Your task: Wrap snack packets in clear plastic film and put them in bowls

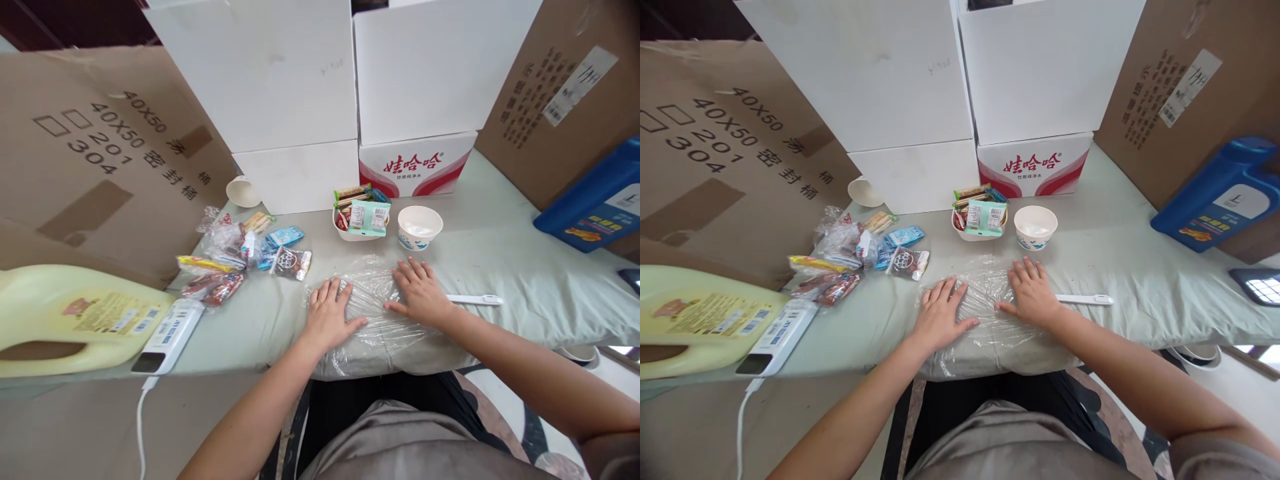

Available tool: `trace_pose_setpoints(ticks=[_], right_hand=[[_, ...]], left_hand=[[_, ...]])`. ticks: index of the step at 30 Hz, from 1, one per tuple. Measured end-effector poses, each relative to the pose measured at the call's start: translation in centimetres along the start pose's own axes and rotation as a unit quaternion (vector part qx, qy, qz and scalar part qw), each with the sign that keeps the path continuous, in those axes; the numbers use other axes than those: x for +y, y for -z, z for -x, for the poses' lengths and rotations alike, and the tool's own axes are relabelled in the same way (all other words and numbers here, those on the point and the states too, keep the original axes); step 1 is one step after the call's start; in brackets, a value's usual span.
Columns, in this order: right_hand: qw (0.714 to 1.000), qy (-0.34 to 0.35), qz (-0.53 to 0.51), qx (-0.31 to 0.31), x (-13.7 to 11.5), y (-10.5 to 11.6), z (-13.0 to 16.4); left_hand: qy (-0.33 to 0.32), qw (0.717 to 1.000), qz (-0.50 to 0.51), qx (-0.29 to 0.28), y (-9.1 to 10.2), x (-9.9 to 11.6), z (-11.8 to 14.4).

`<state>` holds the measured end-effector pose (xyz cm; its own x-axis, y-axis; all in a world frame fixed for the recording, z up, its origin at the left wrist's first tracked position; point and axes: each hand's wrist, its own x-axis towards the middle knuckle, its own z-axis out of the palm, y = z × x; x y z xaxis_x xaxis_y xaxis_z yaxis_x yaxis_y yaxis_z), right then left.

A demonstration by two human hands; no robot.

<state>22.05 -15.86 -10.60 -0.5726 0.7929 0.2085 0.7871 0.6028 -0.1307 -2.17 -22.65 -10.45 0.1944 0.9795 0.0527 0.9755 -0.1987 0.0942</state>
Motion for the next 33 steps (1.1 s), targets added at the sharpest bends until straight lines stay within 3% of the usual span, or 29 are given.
trace_pose_setpoints(ticks=[3,6,12,18,21,24,27,29,31,33], right_hand=[[0.993,0.088,-0.070,0.046,-0.6,0.5,-1.4],[0.987,0.136,-0.081,0.000,-0.7,-0.6,-2.3],[0.997,0.030,0.006,-0.065,0.2,-2.4,-1.2],[0.995,0.001,0.023,-0.093,-0.2,-2.2,-1.3],[0.996,-0.002,0.020,-0.092,0.1,-1.4,-1.3],[1.000,0.008,0.001,-0.027,-0.4,0.2,-1.3],[0.991,0.109,-0.068,0.020,-2.8,1.5,-1.3],[0.968,0.221,-0.116,-0.013,-4.8,1.3,-1.1],[0.936,0.315,-0.141,-0.074,-6.5,0.4,-0.7],[0.911,0.359,-0.152,-0.134,-7.3,-0.9,0.1]], left_hand=[[-0.072,0.996,0.016,-0.044,0.2,1.3,-0.8],[-0.139,0.988,0.029,-0.065,0.0,1.6,-1.5],[-0.128,0.991,0.019,-0.045,0.1,-1.3,0.3],[-0.146,0.989,0.000,-0.034,0.0,-1.6,3.9],[-0.163,0.986,0.031,0.003,0.3,-2.5,4.7],[-0.116,0.981,0.116,0.105,1.4,-3.9,4.1],[-0.041,0.959,0.222,0.174,2.1,-4.8,1.9],[-0.062,0.951,0.272,0.133,1.7,-5.2,0.0],[-0.126,0.949,0.278,0.075,1.0,-5.7,-1.8],[-0.162,0.952,0.252,0.060,0.1,-6.8,-3.2]])
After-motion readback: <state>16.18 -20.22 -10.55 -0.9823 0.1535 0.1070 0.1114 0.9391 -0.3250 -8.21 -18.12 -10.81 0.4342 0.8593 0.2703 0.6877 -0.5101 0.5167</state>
